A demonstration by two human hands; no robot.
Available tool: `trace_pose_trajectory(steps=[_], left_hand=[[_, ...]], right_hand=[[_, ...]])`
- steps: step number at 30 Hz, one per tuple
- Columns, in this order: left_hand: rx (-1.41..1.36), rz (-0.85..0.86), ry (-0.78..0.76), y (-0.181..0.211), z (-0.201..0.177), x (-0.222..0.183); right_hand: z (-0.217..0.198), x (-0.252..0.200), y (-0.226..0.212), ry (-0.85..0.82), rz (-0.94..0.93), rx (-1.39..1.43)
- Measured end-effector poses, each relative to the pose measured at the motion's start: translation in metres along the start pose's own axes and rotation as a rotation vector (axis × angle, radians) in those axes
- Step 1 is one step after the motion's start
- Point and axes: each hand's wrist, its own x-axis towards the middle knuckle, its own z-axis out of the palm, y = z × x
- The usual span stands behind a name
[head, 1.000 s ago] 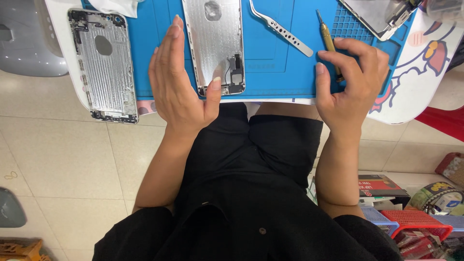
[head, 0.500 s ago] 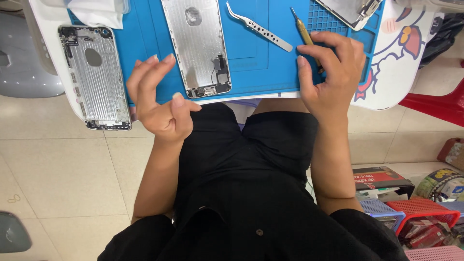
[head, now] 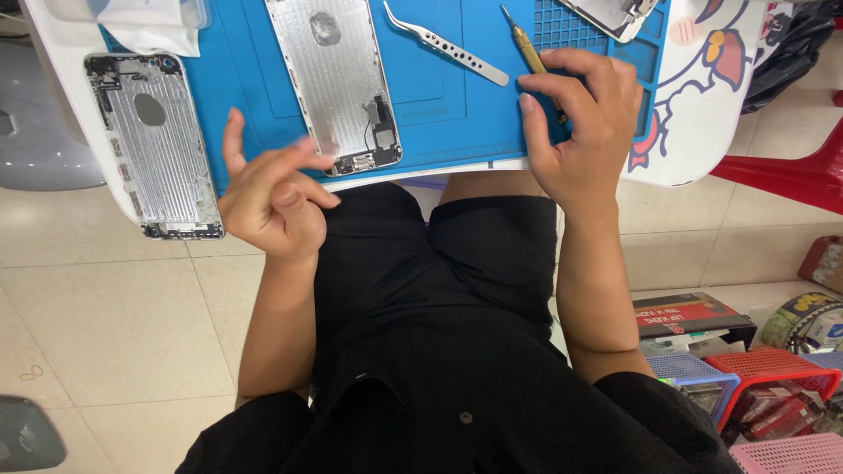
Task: Replacing internal components of a mobile phone using a screwdriver and tweezers.
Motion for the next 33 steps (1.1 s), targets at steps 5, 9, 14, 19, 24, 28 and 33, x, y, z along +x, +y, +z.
trace_pose_trajectory(steps=[5,9,14,19,24,28,33], left_hand=[[-0.048,-0.084,-0.012,-0.001,-0.001,0.001],[-0.057,0.034,0.005,-0.015,-0.005,-0.013],[-0.058,0.05,0.025,-0.014,-0.005,-0.011],[0.019,-0.046,-0.067,0.001,-0.006,-0.003],[0.058,-0.007,-0.095,0.0,-0.005,-0.002],[0.102,-0.001,-0.094,0.011,-0.026,-0.008],[0.557,-0.041,-0.051,-0.004,-0.074,-0.007]], right_hand=[[0.0,-0.001,-0.001,0.002,-0.003,0.015],[0.0,0.0,-0.004,0.0,-0.016,0.015],[0.001,0.003,-0.009,0.005,-0.021,0.001],[0.004,0.004,-0.009,0.062,0.028,0.092],[0.006,-0.004,0.003,0.135,0.077,0.17],[0.011,-0.014,0.015,0.186,0.103,0.263],[0.008,-0.015,0.014,0.187,0.153,0.315]])
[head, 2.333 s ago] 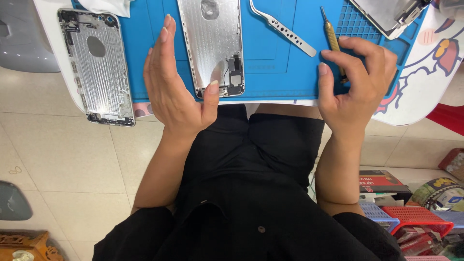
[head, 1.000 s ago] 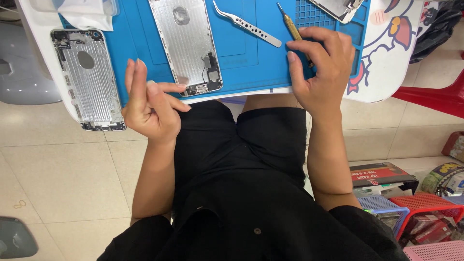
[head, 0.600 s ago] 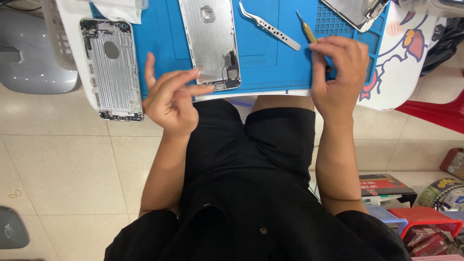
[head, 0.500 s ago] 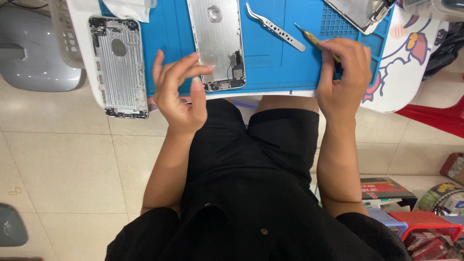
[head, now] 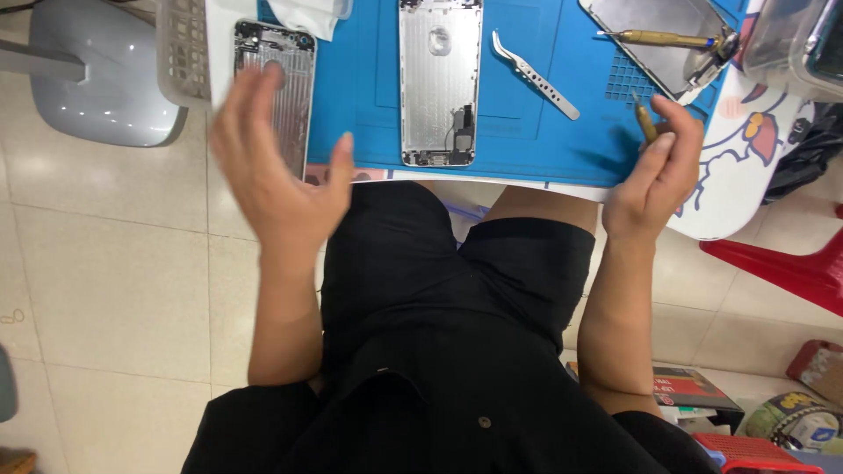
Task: Replacing internal components of a mobile phone using a screwdriver and tweezers.
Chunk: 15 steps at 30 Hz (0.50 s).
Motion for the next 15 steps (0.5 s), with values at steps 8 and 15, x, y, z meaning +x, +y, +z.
trace_pose_trajectory(steps=[8,15], left_hand=[[0.243,-0.276,-0.157,-0.021,-0.029,0.003],[0.065,-0.311,-0.135,-0.045,-0.039,0.004]], right_hand=[[0.0,0.003,-0.007,-0.068,-0.076,-0.199],[-0.002,0.004,-0.005,-0.098,-0.088,-0.108]])
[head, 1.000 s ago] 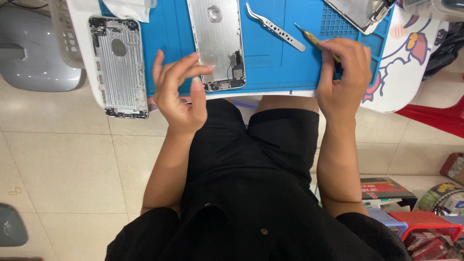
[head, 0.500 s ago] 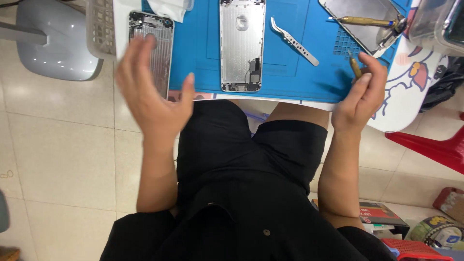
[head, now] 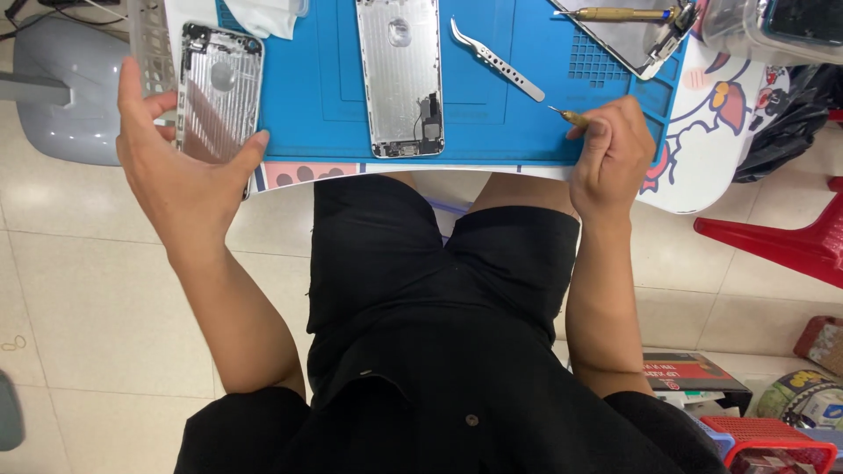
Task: Replacing internal components of a mobile phone using a screwdriver and tweezers.
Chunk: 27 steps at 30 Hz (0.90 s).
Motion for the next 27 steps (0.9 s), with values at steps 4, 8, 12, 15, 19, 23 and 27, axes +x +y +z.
trace_pose_trajectory(steps=[4,8,12,15,19,23,27], left_hand=[[-0.003,0.022,-0.017,-0.007,-0.011,-0.01],[-0.025,0.118,-0.014,0.009,-0.02,-0.025],[-0.31,0.197,-0.051,0.039,-0.005,-0.043],[-0.638,0.175,-0.215,0.092,0.022,-0.055],[-0.747,0.248,-0.458,0.157,0.045,-0.065],[-0.856,0.186,-0.624,0.173,0.066,-0.079],[-0.731,0.342,-0.58,0.165,0.077,-0.08]], right_hand=[[-0.002,-0.004,0.007,-0.013,-0.031,0.04],[-0.008,-0.022,0.019,0.001,0.072,0.184],[-0.017,-0.042,-0.024,-0.16,0.076,0.513],[-0.013,-0.058,-0.061,-0.306,0.126,0.735],[-0.005,-0.075,-0.09,-0.395,0.282,0.899],[0.009,-0.118,-0.058,-0.199,0.436,0.843],[-0.004,-0.115,-0.05,-0.041,0.573,0.811]])
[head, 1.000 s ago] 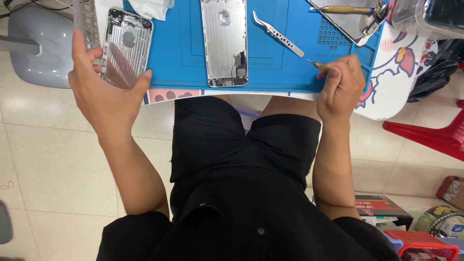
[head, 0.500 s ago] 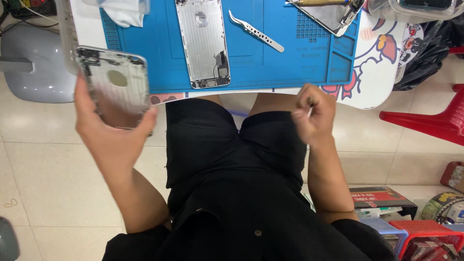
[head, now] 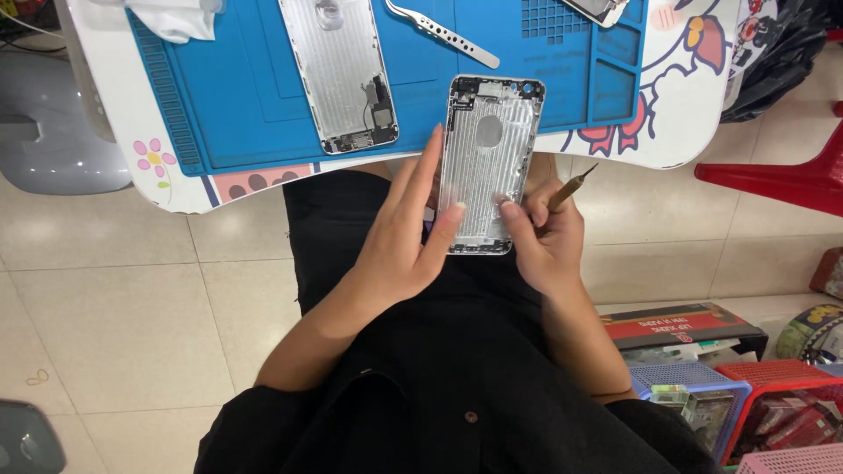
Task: Replacing internal components of a mobile phone using a screwdriver and tweezers.
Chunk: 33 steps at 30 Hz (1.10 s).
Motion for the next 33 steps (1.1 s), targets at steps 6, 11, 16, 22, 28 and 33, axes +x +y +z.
trace_pose_trajectory(steps=[6,11,16,22,28,33], left_hand=[[0.421,0.16,0.184,-0.028,-0.055,0.012],[0.663,0.299,0.053,-0.045,-0.085,0.04],[0.715,0.3,-0.11,-0.05,-0.092,0.055],[0.749,0.337,-0.112,-0.061,-0.096,0.063],[0.745,0.32,-0.082,-0.057,-0.111,0.058],[0.647,0.317,-0.072,-0.047,-0.069,0.044]], right_hand=[[-0.007,0.015,-0.009,-0.021,0.035,-0.045],[0.012,0.042,-0.036,-0.126,0.066,-0.364],[0.03,0.066,-0.063,-0.15,0.08,-0.655],[0.032,0.077,-0.068,-0.136,0.068,-0.695],[0.047,0.084,-0.075,-0.105,-0.014,-0.728],[0.055,0.093,-0.073,-0.109,-0.213,-0.791]])
